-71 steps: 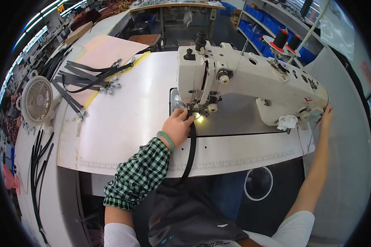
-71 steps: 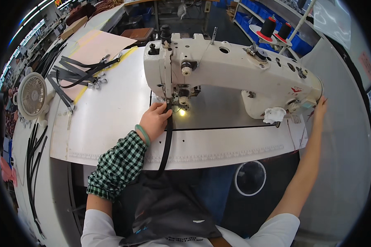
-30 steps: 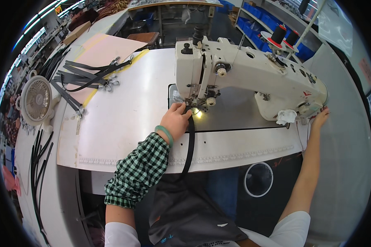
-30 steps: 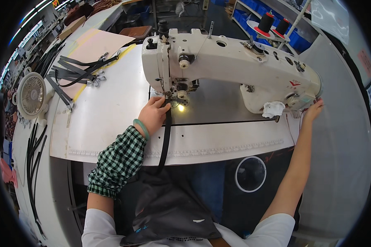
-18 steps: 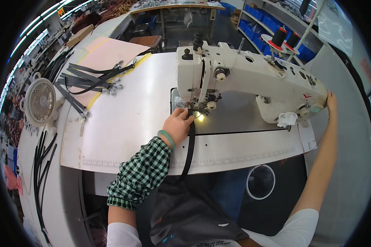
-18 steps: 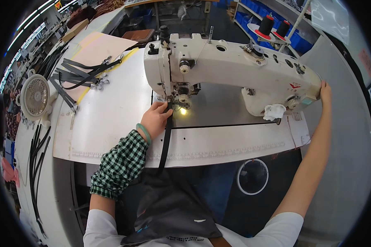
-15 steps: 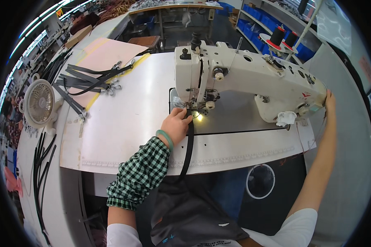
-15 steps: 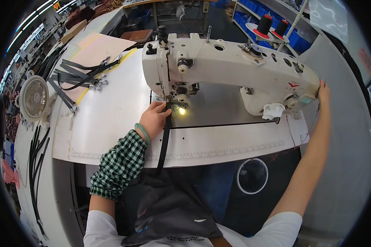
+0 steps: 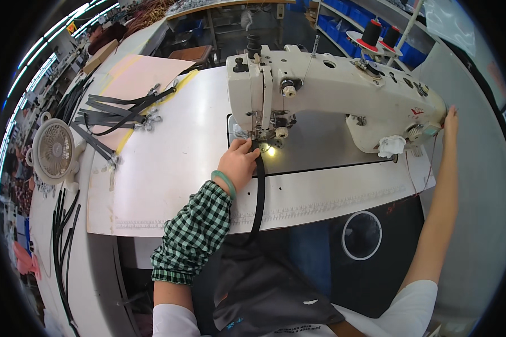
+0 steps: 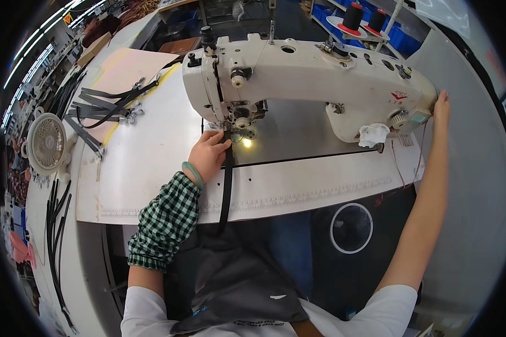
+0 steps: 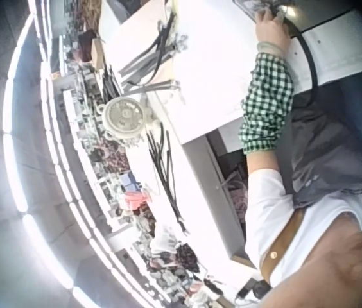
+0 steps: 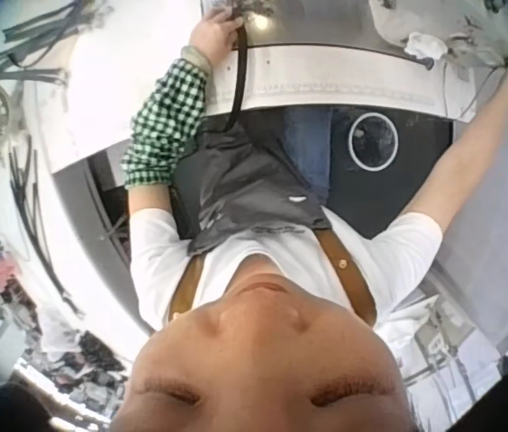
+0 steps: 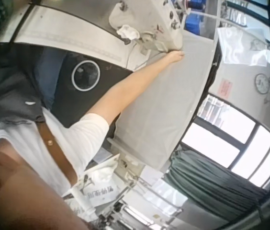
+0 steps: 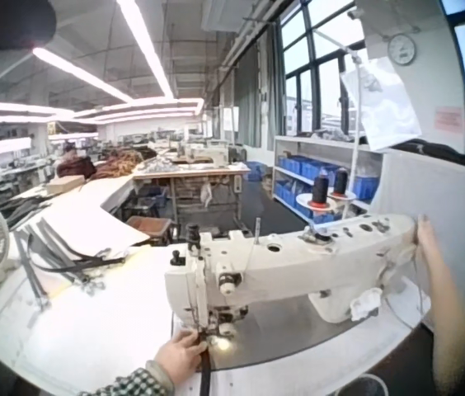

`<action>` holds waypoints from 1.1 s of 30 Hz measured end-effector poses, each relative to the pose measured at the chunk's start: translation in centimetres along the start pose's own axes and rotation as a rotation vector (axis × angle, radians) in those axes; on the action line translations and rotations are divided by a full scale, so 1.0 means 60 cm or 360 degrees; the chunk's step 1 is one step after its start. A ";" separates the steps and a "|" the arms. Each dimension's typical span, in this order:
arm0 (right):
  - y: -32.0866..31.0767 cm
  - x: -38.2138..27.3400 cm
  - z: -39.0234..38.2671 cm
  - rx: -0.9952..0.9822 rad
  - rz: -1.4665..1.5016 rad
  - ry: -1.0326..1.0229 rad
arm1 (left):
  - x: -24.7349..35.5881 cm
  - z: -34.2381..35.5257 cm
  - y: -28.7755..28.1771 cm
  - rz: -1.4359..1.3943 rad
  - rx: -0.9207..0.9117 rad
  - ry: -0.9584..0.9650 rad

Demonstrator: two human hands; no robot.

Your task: The person operates an industrial sewing machine to stitch long black straps. They feed the straps under the presser foot, guide them through the machine, and trim the excess thread after each stitch. The process is repeated for multiple straps in a continuous workflow.

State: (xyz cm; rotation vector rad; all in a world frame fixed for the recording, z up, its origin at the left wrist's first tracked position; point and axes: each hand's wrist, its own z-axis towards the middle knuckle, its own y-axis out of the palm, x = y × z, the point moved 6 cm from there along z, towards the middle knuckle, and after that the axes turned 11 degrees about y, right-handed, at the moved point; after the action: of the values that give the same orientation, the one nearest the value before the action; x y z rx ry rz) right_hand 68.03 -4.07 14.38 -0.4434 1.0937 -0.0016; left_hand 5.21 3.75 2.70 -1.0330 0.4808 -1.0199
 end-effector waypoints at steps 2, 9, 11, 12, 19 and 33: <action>0.013 -0.029 -0.005 0.0018 -0.0320 -0.0136 | 0.000 0.004 0.002 -0.0020 0.0009 -0.0004; 0.019 -0.034 0.002 -0.0010 -0.0377 -0.0146 | -0.005 0.003 0.001 -0.0012 0.0033 0.0007; 0.018 -0.031 0.017 -0.0007 -0.0475 -0.0218 | -0.006 0.005 0.002 -0.0022 0.0040 0.0006; 0.024 -0.033 0.023 -0.0019 -0.0573 -0.0315 | -0.006 0.005 0.002 -0.0021 0.0043 0.0004; 0.001 0.046 0.102 -0.0008 -0.0841 -0.0041 | -0.009 0.010 0.005 -0.0056 0.0063 -0.0040; 0.015 0.006 0.051 -0.0191 -0.0885 0.0119 | -0.015 0.005 0.005 -0.0026 0.0079 -0.0031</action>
State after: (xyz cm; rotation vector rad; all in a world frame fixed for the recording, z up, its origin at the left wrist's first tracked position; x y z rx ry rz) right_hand 70.64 -2.25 14.94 -0.8496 1.0166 -0.4472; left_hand 5.14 4.72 2.48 -1.0032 0.4298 -1.0304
